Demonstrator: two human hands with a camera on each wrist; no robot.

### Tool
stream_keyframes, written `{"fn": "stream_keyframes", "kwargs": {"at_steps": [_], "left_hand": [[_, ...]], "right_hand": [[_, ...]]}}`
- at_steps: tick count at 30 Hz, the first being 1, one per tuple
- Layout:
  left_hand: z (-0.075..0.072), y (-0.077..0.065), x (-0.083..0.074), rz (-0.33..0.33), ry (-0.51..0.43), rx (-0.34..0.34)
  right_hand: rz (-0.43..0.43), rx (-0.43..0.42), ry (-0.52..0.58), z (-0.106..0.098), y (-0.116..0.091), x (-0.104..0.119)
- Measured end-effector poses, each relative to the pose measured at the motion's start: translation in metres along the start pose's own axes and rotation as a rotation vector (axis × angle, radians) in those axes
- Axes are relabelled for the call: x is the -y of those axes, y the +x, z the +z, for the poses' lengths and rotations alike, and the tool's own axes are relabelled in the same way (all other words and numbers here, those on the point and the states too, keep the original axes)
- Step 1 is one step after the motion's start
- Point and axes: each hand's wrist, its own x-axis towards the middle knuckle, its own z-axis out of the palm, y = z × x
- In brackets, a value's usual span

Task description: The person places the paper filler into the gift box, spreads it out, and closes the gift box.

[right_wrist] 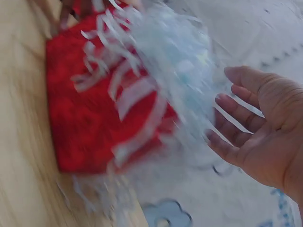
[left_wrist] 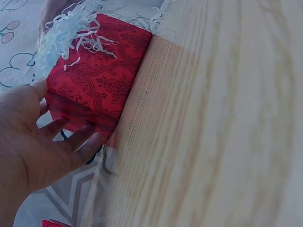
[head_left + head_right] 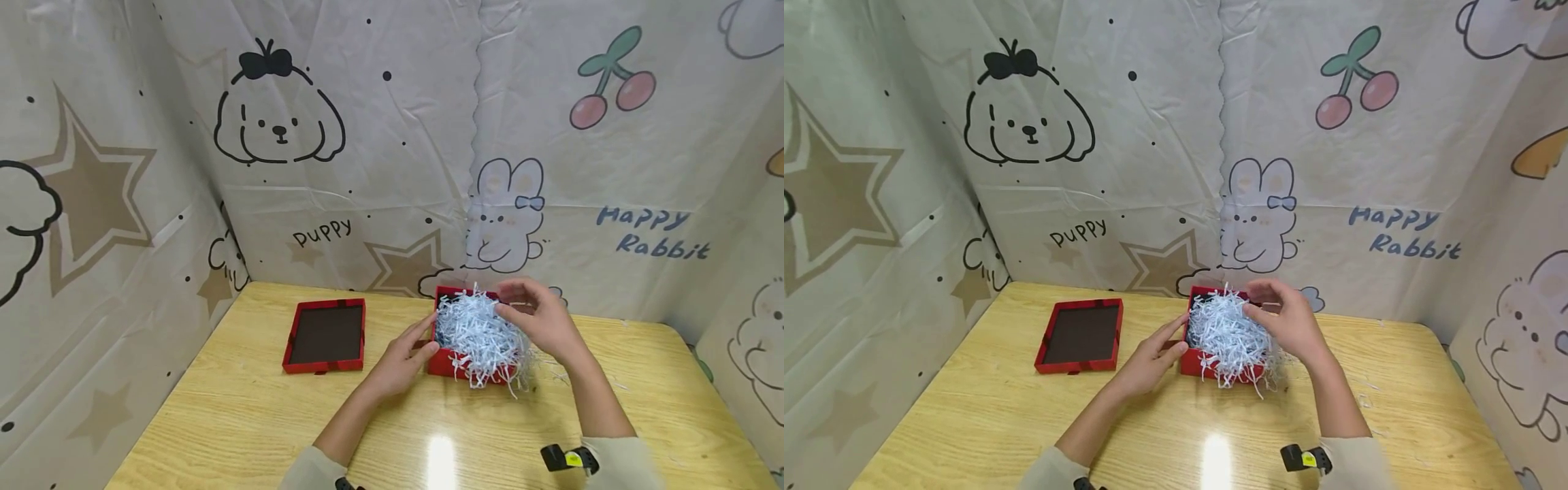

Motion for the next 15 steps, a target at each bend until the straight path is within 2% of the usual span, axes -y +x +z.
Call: {"fn": "stream_keyframes", "kwargs": {"at_steps": [5,10,15], "left_hand": [[0.001,0.000,0.000,-0.008,0.018,0.000],[0.001,0.000,-0.001,-0.010,0.018,-0.005],[0.001,0.000,0.000,-0.007,0.020,0.000]], "right_hand": [[0.023,-0.059,-0.015,-0.039,-0.028,-0.017],[0.123,-0.101,-0.057,-0.071,-0.065,-0.052],[0.226,-0.092,-0.040,-0.089,-0.102,-0.090]]}}
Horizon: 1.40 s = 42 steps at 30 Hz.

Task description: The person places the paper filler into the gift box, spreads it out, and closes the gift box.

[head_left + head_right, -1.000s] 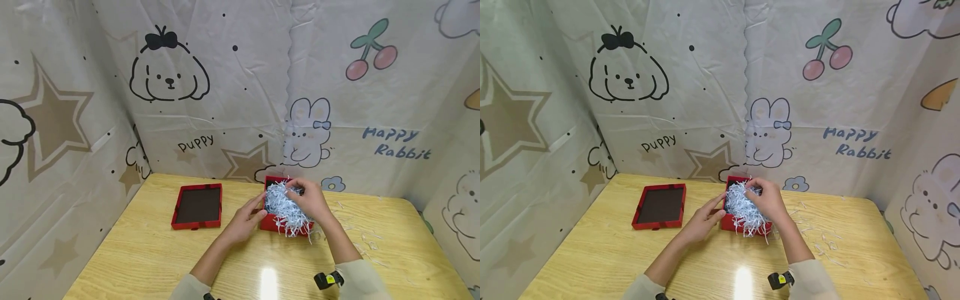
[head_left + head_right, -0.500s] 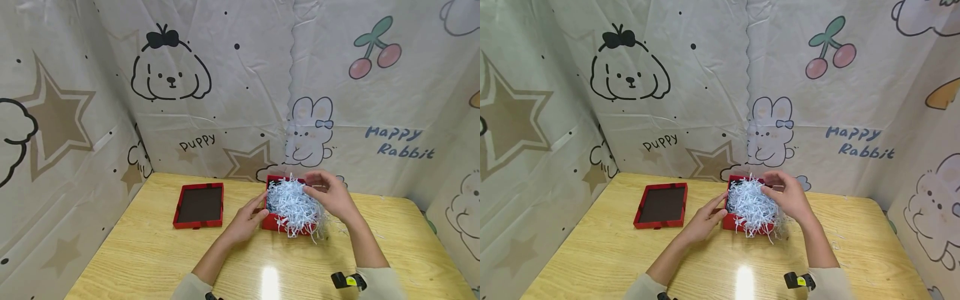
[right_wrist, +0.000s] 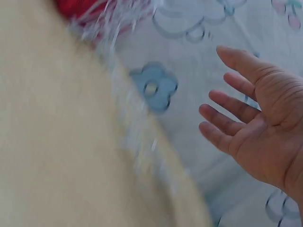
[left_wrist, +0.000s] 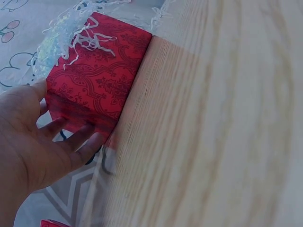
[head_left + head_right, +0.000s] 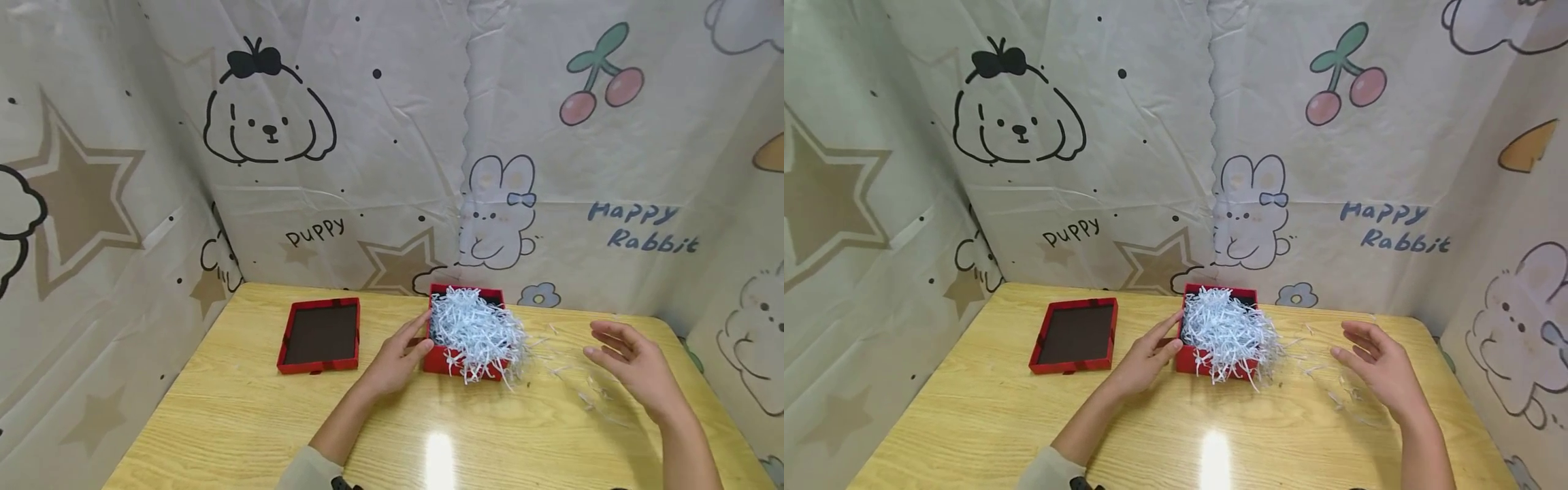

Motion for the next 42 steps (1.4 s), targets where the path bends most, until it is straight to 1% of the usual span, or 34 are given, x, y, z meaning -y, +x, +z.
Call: {"fn": "stream_keyframes", "kwargs": {"at_steps": [3,6,10,12,14,19,23,29,33,35,39,42], "left_hand": [[-0.001,0.000,0.000,-0.001,-0.004,-0.005],[-0.001,0.000,0.000,0.004,-0.007,-0.003],[-0.001,0.000,-0.001,0.015,-0.012,0.004],[0.000,0.000,-0.001,0.018,-0.012,0.003],[0.000,0.000,0.000,0.025,-0.013,0.001],[-0.001,-0.002,0.000,0.015,-0.019,0.007],[0.000,-0.001,0.001,0.014,-0.024,0.005],[0.001,0.000,0.001,0.016,-0.032,0.001],[0.002,0.000,0.000,0.015,-0.025,-0.005],[0.002,0.000,-0.001,0.017,-0.022,-0.003],[0.001,0.000,-0.001,0.019,-0.016,0.000],[0.002,0.000,-0.001,0.017,-0.017,0.001]], "right_hand": [[0.040,0.017,0.030,-0.001,-0.012,-0.023],[0.052,0.027,0.082,0.006,-0.024,-0.040],[0.008,0.016,0.134,0.020,-0.031,-0.053],[-0.020,0.020,0.155,0.027,-0.030,-0.054],[-0.046,0.029,0.174,0.035,-0.024,-0.052],[-0.064,0.064,0.207,0.058,-0.008,-0.043],[-0.078,0.097,0.207,0.074,0.007,-0.036],[-0.114,0.140,0.133,0.091,0.021,-0.028],[-0.171,0.166,0.074,0.100,0.026,-0.025],[-0.203,0.164,0.044,0.103,0.027,-0.024],[-0.239,0.112,-0.056,0.107,0.027,-0.022],[-0.224,0.050,-0.122,0.108,0.026,-0.023]]}}
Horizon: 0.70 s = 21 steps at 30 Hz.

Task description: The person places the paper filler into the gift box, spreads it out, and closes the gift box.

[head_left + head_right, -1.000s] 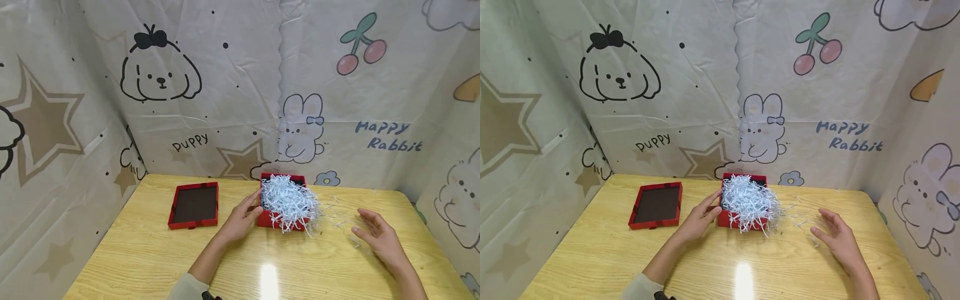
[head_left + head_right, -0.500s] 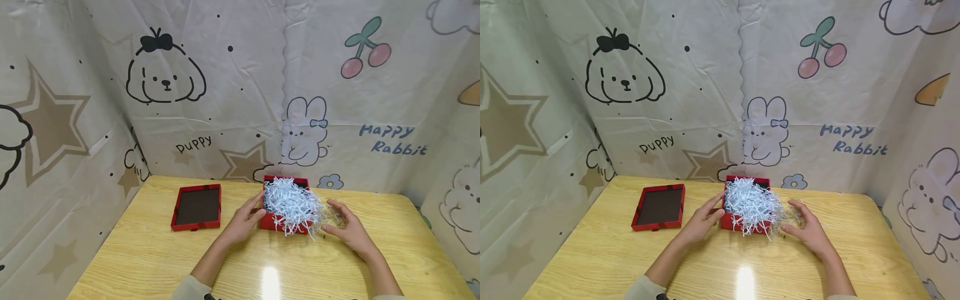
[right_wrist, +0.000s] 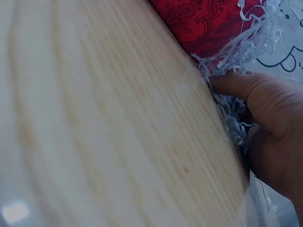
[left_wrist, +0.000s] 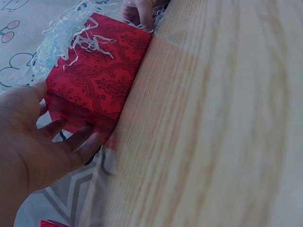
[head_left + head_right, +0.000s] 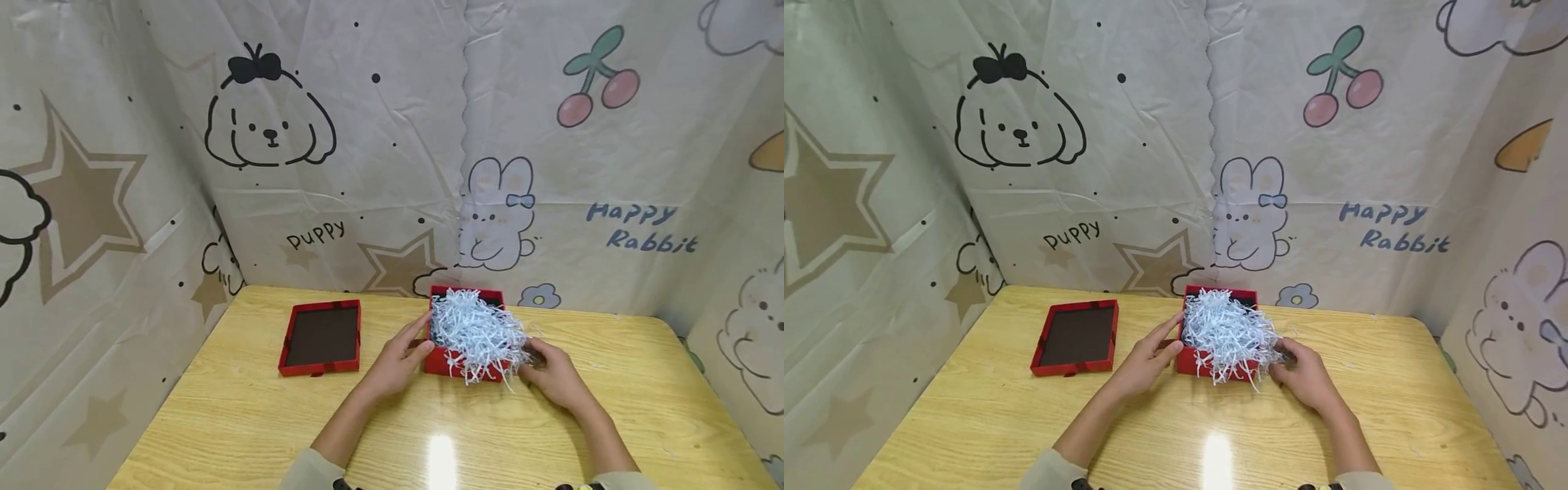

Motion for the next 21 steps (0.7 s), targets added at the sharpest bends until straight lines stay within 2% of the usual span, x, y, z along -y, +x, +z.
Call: {"fn": "stream_keyframes", "kwargs": {"at_steps": [3,7,14,21], "left_hand": [[0.000,-0.001,0.000,-0.003,0.000,0.002],[-0.001,-0.001,-0.001,0.000,0.005,0.000],[-0.002,-0.002,-0.003,-0.006,-0.009,0.001],[-0.002,-0.001,-0.002,-0.003,-0.006,0.005]], "right_hand": [[0.018,-0.055,-0.025,0.001,0.000,-0.001],[0.022,-0.117,0.001,0.001,0.000,-0.002],[0.042,-0.117,0.215,0.000,0.001,-0.002],[0.121,-0.102,0.366,-0.009,0.002,0.010]]}}
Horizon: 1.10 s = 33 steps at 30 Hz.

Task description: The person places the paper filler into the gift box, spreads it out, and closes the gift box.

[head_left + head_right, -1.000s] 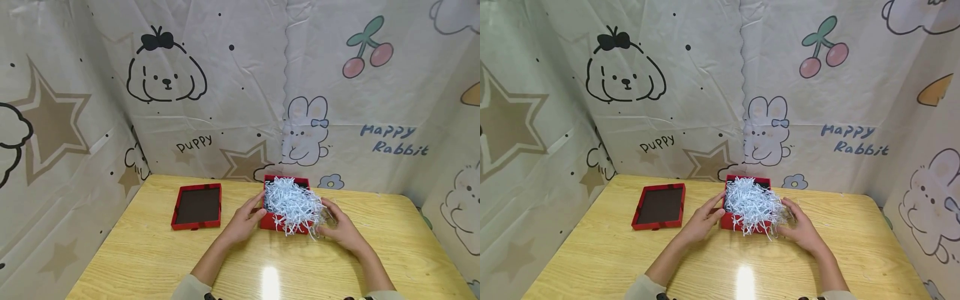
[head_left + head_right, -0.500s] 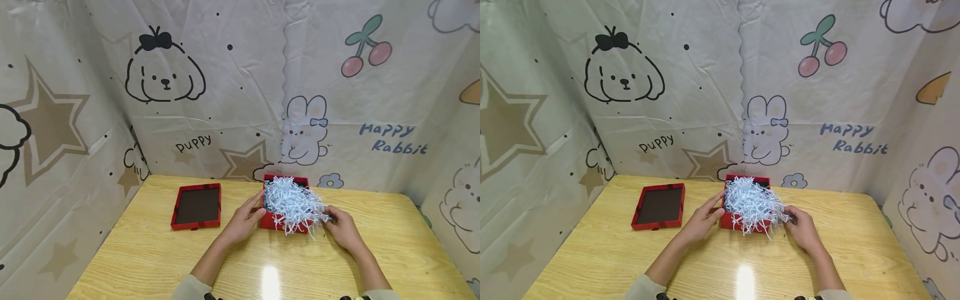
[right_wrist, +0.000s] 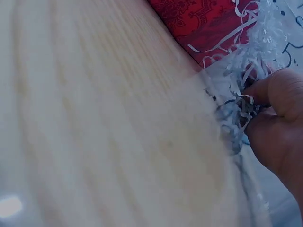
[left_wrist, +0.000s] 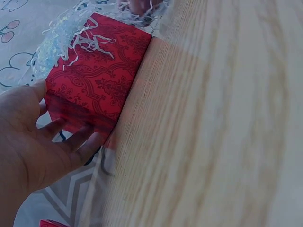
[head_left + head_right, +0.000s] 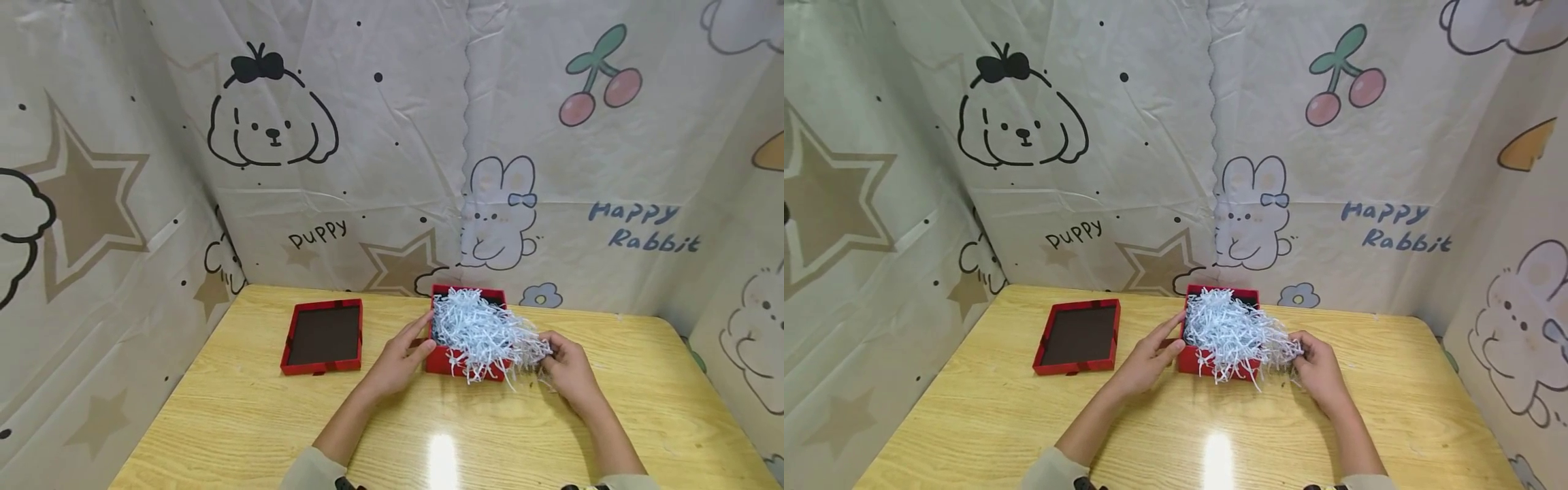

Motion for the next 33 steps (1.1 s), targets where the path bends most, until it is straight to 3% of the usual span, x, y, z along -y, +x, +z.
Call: {"fn": "stream_keyframes", "kwargs": {"at_steps": [4,15,24,33], "left_hand": [[0.001,0.000,0.000,-0.002,0.004,0.000],[0.001,0.001,0.001,-0.006,-0.012,-0.007],[0.000,0.000,0.002,-0.005,0.000,-0.009],[0.000,0.001,0.000,0.007,-0.011,-0.006]], "right_hand": [[0.015,-0.008,0.063,-0.003,0.004,0.020],[-0.018,0.022,0.083,0.002,0.027,0.087],[-0.023,0.090,0.219,0.043,0.052,0.115],[0.028,0.173,0.259,0.085,0.064,0.116]]}}
